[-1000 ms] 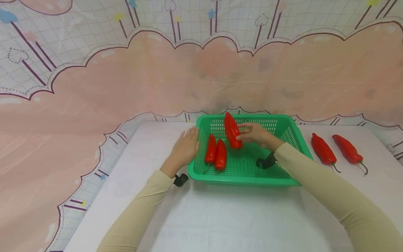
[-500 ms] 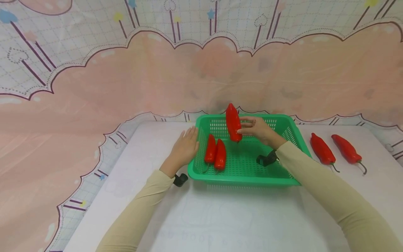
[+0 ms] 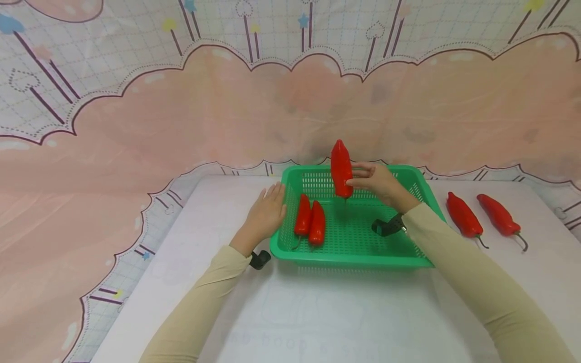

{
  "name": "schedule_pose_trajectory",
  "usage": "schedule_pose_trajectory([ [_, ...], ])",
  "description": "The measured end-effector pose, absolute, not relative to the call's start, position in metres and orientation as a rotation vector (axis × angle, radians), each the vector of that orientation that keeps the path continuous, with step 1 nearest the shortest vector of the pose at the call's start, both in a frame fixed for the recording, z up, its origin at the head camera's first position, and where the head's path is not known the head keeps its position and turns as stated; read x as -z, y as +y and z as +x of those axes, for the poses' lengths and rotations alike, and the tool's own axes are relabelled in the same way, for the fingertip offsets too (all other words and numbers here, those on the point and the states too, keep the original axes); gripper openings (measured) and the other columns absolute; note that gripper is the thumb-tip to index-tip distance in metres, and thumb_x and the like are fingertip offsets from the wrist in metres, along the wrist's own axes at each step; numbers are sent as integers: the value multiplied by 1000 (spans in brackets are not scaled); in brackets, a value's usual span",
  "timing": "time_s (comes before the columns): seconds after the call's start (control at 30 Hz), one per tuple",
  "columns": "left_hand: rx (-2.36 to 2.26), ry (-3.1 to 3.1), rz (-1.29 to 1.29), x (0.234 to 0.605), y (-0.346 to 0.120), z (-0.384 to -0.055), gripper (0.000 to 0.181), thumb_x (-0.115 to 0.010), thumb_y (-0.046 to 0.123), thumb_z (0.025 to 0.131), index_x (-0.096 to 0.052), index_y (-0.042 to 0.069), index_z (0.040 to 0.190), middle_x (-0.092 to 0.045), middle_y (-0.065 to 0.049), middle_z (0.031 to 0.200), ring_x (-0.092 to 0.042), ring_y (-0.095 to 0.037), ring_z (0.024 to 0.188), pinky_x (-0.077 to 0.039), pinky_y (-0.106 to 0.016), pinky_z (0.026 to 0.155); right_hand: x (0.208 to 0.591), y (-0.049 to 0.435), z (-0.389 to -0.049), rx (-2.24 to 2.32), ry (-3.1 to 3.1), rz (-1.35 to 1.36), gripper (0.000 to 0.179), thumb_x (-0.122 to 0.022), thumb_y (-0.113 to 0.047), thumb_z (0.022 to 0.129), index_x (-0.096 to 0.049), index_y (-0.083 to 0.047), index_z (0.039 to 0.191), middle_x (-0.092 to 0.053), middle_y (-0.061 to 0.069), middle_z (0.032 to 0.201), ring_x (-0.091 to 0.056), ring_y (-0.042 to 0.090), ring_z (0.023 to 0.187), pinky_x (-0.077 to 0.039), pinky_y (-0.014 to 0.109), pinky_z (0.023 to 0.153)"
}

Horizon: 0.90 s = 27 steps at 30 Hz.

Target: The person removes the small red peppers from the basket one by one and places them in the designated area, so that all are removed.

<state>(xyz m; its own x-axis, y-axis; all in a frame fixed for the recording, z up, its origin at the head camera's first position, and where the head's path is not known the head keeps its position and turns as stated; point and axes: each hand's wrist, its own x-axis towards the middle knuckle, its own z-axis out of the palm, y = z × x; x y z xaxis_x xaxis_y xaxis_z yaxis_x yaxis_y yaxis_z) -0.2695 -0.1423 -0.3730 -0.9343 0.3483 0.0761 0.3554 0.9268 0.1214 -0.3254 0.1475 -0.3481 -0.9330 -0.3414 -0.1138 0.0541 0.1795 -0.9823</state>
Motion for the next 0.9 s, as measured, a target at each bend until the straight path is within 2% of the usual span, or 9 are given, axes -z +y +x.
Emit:
schedule_pose_trajectory([
  [0.17,205,-3026,-553,373,-143,-270,56,-35,21,100,-22,-6,146,-23,-21,154,-23,-33,144,-15,-45,120,340,148,-324,1842,2158,-212,65,-64,-18,89,-35,-6,145,-44,19,143,-62,6,97,-54,26,88],
  [0.4,209,-3045,-551,373,-143,-270,56,-34,21,100,-20,-6,147,-20,-21,155,-20,-33,144,-14,-45,120,326,157,-319,1869,2152,-196,66,-63,-19,90,-32,-7,147,-41,18,147,-57,12,107,-43,39,104],
  [0.6,198,-3041,-559,373,-143,-270,56,-34,22,100,-21,-6,147,-21,-21,154,-21,-33,144,-15,-45,120,316,168,-311,1885,2176,-199,68,-64,-21,89,-32,-5,146,-40,19,147,-60,6,102,-52,24,91],
  [0.7,192,-3038,-563,374,-143,-270,56,-33,22,100,-21,-6,146,-21,-21,154,-21,-33,144,-15,-44,120,313,174,-307,1863,2225,-177,66,-64,-24,89,-35,-5,145,-51,12,140,-61,2,96,-53,23,88],
  [0.8,179,-3035,-570,374,-143,-271,56,-33,22,100,-21,-7,146,-21,-22,154,-22,-33,144,-14,-44,120,310,180,-303,1846,2236,-163,67,-65,-24,88,-35,-5,145,-61,-2,124,-62,0,93,-53,23,89],
  [0.9,166,-3033,-573,374,-143,-271,56,-33,21,100,-21,-7,146,-21,-22,154,-22,-33,144,-14,-44,120,306,187,-301,1833,2239,-153,69,-65,-25,88,-33,-4,146,-60,-1,127,-62,-1,92,-53,21,87],
])
